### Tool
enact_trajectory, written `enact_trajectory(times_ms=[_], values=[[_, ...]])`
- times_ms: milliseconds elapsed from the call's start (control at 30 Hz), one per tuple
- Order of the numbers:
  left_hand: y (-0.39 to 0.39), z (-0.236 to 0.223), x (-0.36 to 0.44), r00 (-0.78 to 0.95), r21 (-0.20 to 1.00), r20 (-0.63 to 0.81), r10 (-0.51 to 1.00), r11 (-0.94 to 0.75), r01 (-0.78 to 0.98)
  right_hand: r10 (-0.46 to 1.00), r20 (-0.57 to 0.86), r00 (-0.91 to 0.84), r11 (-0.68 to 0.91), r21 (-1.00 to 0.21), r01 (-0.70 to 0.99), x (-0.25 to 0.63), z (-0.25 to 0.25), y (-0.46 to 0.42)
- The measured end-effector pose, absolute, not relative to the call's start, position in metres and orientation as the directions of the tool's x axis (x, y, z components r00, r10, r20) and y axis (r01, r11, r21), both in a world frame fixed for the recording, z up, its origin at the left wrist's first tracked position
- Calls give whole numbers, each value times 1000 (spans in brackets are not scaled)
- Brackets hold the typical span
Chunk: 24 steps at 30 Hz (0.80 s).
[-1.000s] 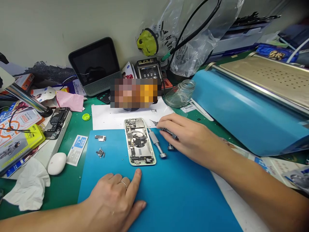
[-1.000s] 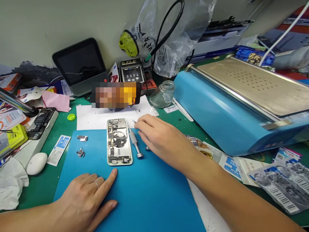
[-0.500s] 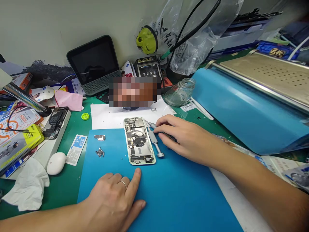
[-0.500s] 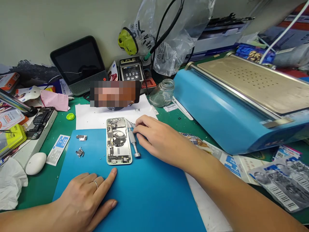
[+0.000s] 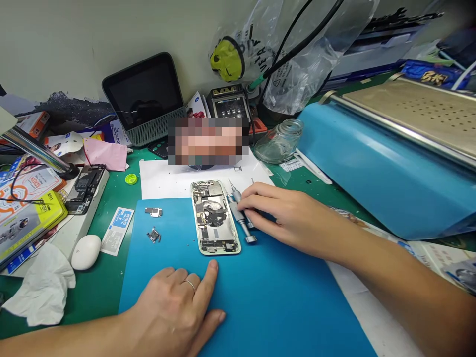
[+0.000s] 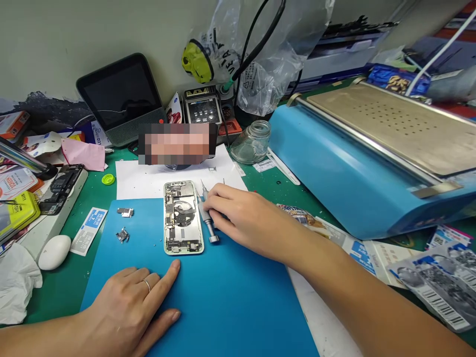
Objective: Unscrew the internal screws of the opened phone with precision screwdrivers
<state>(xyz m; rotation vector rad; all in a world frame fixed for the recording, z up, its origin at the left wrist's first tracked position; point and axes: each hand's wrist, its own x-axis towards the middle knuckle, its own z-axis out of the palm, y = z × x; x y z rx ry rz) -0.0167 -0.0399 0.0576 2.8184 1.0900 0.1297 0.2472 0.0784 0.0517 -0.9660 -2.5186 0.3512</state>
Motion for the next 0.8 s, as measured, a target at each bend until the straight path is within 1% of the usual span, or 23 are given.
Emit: enact_trajectory(times_ms=[233,467,600,800], values=[[-41,56,-17,738,139,41,674,-735,663,641,271,-718,757,-377,534,246,58,77],[-40,58,-17,736,132,51,675,-735,665,560,179,-809,789,-415,454,249,63,76],[-40,59,-17,740,124,51,671,-740,662,541,148,-828,786,-438,436,254,60,78],[-40,58,-17,740,123,49,671,-739,662,494,166,-853,814,-433,387,255,60,82]])
